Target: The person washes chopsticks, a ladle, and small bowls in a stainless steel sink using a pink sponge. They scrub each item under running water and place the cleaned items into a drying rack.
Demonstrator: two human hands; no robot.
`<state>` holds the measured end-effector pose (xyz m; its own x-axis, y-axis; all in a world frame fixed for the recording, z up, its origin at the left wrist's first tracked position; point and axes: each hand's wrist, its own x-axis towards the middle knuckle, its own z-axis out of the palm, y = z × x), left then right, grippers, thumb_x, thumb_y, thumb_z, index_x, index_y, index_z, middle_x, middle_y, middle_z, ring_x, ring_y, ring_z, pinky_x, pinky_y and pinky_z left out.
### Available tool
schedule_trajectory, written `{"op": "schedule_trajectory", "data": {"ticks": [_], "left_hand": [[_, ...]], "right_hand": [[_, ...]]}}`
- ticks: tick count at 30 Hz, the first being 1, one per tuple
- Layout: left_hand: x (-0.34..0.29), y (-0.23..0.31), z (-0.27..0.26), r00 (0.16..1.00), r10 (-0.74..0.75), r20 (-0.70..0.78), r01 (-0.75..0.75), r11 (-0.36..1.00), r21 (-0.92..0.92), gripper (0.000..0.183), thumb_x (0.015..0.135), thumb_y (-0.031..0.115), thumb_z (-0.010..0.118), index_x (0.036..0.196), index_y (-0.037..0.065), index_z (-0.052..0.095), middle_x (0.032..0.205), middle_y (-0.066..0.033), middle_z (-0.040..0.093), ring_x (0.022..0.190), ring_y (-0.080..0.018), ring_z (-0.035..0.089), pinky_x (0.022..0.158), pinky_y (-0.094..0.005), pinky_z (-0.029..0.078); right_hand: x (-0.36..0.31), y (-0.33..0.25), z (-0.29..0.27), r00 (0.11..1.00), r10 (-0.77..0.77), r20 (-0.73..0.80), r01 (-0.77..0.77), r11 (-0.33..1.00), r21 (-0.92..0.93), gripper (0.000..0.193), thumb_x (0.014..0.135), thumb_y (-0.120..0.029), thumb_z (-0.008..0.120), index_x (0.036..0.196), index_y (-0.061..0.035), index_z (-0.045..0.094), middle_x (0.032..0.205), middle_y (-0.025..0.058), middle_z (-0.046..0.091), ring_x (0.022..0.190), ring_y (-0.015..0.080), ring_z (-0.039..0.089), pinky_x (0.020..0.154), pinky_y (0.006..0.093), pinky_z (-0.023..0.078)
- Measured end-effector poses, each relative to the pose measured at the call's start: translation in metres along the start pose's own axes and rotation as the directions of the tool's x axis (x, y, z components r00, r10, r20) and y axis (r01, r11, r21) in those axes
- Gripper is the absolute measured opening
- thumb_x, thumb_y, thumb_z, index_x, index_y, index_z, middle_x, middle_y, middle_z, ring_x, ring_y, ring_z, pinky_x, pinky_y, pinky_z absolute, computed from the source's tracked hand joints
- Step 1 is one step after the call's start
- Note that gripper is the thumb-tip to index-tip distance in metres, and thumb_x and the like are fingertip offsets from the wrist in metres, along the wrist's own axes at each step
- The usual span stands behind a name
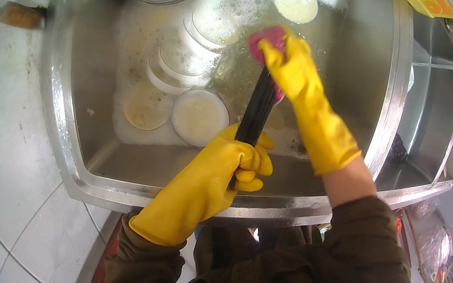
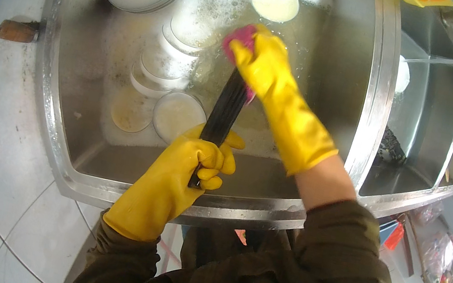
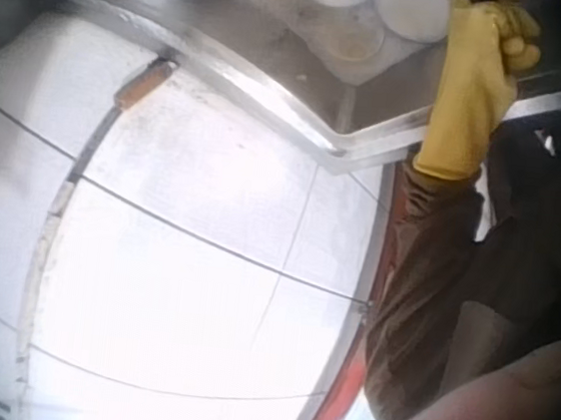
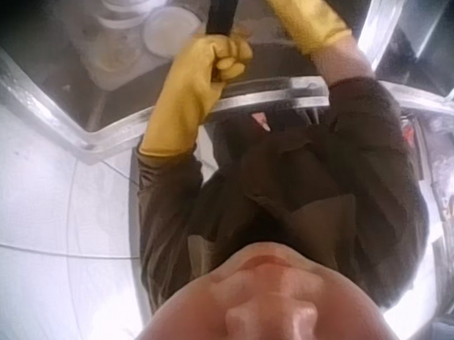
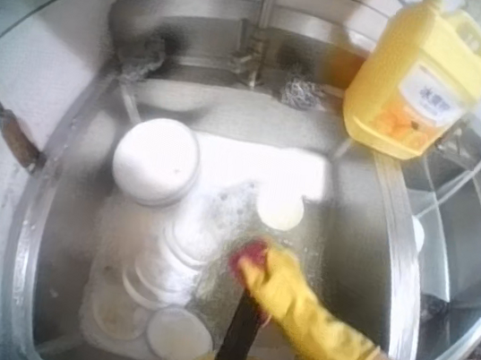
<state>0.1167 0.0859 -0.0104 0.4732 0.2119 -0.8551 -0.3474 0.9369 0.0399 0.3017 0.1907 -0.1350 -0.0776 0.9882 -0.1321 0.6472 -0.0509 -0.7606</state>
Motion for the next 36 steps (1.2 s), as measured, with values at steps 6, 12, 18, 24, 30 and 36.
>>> {"op": "schedule_trajectory", "data": {"ticks": [6,12,18,24,30,36], "left_hand": [[0.002,0.002,-0.002,0.998,0.009,0.059,-0.009,1.0,0.002,0.051,0.074,-0.001,0.05,0.124,-0.008,0.059,0.085,-0.0163,0.061,0.053,-0.0126,0.041,0.054,-0.0274,0.039],[0.005,-0.001,0.005,0.989,0.102,-0.105,-0.122,0.971,-0.206,0.046,0.077,-0.002,0.054,0.122,-0.008,0.06,0.095,-0.0204,0.067,0.07,-0.024,0.063,0.073,-0.0348,0.059],[0.015,0.0,0.002,0.985,0.12,-0.126,-0.133,0.986,-0.099,0.045,0.076,-0.004,0.051,0.121,-0.001,0.057,0.096,-0.0208,0.068,0.082,-0.0314,0.071,0.077,-0.0466,0.064],[0.011,0.0,0.0,0.988,0.092,-0.121,-0.082,0.993,0.082,0.048,0.072,-0.005,0.049,0.118,0.002,0.059,0.085,-0.0175,0.067,0.057,-0.0235,0.059,0.057,-0.0399,0.056],[0.006,0.0,-0.004,0.996,0.052,-0.07,-0.041,0.988,0.149,0.048,0.07,-0.004,0.053,0.118,-0.001,0.06,0.08,-0.022,0.068,0.053,-0.0257,0.057,0.055,-0.0418,0.057],[0.005,-0.003,-0.009,0.998,0.006,0.062,-0.015,0.989,0.149,0.046,0.073,-0.002,0.057,0.118,-0.002,0.059,0.082,-0.0232,0.069,0.055,-0.0275,0.06,0.06,-0.0429,0.061]], "right_hand": [[0.027,0.089,-0.013,0.953,0.074,-0.293,-0.183,0.913,-0.366,0.044,0.092,-0.047,0.069,0.107,-0.0055,0.075,0.115,0.0255,0.071,0.109,0.0434,0.066,0.095,0.048,0.051],[-0.036,0.048,-0.032,0.796,0.555,0.244,-0.591,0.621,0.515,0.052,0.095,-0.043,0.071,0.132,-0.0058,0.066,0.112,0.009,0.071,0.102,0.0251,0.068,0.089,0.0377,0.054],[-0.089,-0.08,-0.056,0.854,0.257,0.451,-0.518,0.352,0.78,0.044,0.094,-0.026,0.078,0.13,-0.0025,0.066,0.12,0.0084,0.07,0.103,0.0192,0.067,0.093,0.0312,0.052],[-0.072,-0.097,0.006,0.888,0.435,0.15,-0.46,0.831,0.312,0.043,0.088,-0.032,0.082,0.121,-0.0095,0.069,0.099,0.003,0.074,0.088,0.0121,0.067,0.08,0.0304,0.054],[-0.021,-0.062,0.004,0.874,0.485,0.023,-0.466,0.825,0.319,0.044,0.087,-0.042,0.08,0.115,-0.0084,0.072,0.106,0.0133,0.076,0.099,0.027,0.071,0.091,0.036,0.054],[0.042,0.039,-0.032,0.84,0.505,-0.199,-0.424,0.84,0.339,0.043,0.085,-0.047,0.082,0.104,-0.0107,0.073,0.087,0.0059,0.073,0.071,0.0202,0.071,0.053,0.0375,0.054]]}}
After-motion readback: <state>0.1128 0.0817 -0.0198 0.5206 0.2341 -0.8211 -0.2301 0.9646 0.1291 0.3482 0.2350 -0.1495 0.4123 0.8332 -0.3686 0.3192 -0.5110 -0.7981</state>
